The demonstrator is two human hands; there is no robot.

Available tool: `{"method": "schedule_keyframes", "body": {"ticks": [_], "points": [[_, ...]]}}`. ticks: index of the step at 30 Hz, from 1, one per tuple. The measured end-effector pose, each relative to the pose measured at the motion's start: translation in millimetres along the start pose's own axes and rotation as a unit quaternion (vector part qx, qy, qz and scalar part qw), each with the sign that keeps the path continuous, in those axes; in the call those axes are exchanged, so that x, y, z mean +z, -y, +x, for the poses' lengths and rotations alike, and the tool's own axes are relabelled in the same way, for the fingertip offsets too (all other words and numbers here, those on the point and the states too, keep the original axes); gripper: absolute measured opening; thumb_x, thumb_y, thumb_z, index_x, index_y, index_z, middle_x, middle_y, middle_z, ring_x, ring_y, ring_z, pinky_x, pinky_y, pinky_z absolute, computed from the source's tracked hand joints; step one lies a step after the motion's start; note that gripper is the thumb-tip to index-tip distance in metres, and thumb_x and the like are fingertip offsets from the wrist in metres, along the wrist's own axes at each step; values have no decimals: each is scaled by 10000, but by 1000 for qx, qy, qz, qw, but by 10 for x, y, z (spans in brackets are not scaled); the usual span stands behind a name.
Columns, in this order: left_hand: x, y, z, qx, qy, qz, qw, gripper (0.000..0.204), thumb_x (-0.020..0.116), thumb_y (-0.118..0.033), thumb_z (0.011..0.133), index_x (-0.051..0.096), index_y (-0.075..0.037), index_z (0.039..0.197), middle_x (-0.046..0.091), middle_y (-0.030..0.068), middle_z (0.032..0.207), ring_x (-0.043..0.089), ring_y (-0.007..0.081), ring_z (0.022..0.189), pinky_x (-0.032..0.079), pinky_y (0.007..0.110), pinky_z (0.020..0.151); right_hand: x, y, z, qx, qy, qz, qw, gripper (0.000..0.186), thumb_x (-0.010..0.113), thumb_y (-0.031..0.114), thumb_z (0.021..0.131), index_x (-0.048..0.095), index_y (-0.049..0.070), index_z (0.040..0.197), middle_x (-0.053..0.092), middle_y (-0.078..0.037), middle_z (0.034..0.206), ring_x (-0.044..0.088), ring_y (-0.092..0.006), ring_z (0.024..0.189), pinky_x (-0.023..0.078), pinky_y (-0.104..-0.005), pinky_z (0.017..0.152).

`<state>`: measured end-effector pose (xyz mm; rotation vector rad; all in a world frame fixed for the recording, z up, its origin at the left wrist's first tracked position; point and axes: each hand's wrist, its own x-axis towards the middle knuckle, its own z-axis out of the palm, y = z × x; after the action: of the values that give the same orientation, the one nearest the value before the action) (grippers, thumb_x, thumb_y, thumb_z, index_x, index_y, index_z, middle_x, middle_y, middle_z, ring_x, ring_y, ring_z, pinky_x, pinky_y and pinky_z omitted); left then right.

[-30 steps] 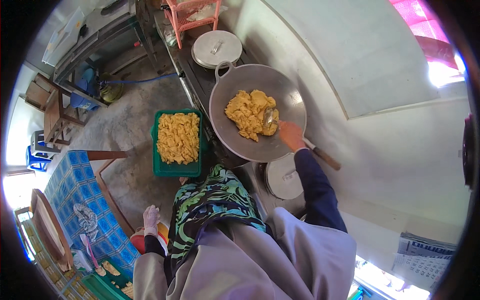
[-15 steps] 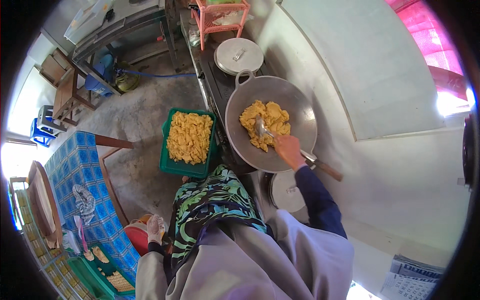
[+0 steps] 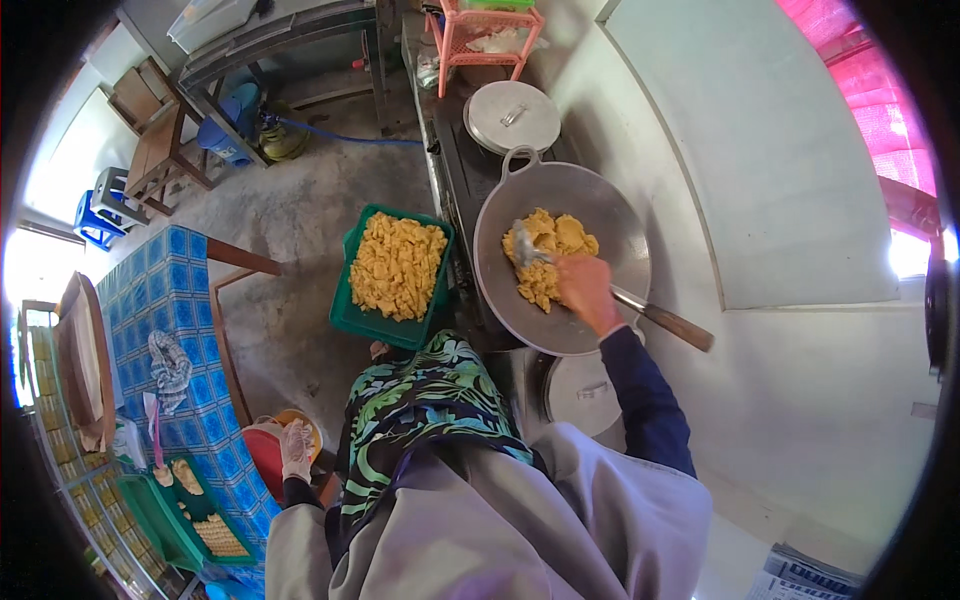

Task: The person uses a spatula to stir and flatten yellow dough in a large wok over a stove, then uses a cloth to wipe the stove surface and a lid to cover the wok.

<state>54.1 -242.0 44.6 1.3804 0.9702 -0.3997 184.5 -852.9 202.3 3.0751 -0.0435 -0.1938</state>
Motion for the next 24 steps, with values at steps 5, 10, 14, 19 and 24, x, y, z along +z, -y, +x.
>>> {"method": "schedule_keyframes", "body": {"ticks": [5, 10, 14, 19, 24], "points": [[0, -61, 276, 24, 62, 80, 995, 128, 531, -268, 878, 531, -139, 880, 553, -16, 686, 488, 72, 517, 318, 220, 379, 556, 174, 377, 38, 41, 8, 998, 155, 487, 156, 791, 633, 105, 784, 639, -109, 754, 629, -310, 748, 477, -430, 610], [142, -250, 216, 31, 58, 63, 996, 164, 498, -274, 900, 573, -128, 908, 605, -31, 765, 510, 43, 600, 350, 216, 465, 914, -704, 88, 103, -12, 62, 993, 206, 460, 162, 803, 652, 106, 851, 647, -120, 839, 625, -315, 830, 489, -430, 699], [-324, 207, 128, -2, 31, -29, 999, 146, 518, -270, 887, 553, -132, 855, 552, -40, 663, 472, 49, 499, 319, 215, 403, 458, -474, 379, 85, 22, 79, 993, 219, 462, 172, 801, 655, 91, 865, 648, -133, 862, 623, -315, 839, 487, -441, 712], [-141, 243, 23, -19, -9, 85, 996, 162, 513, -302, 882, 501, -156, 813, 499, -31, 606, 415, 82, 439, 302, 220, 385, 499, -530, 650, 28, 90, 12, 995, 220, 502, 250, 835, 631, 80, 888, 631, -153, 912, 598, -320, 884, 473, -432, 754], [-168, 299, 200, 36, 27, 23, 999, 188, 521, -323, 882, 532, -149, 952, 565, -26, 709, 468, 85, 524, 339, 231, 435, 825, -936, 576, 28, -28, 92, 995, 198, 505, 190, 788, 636, 43, 769, 634, -156, 766, 622, -330, 763, 484, -458, 693]]}}
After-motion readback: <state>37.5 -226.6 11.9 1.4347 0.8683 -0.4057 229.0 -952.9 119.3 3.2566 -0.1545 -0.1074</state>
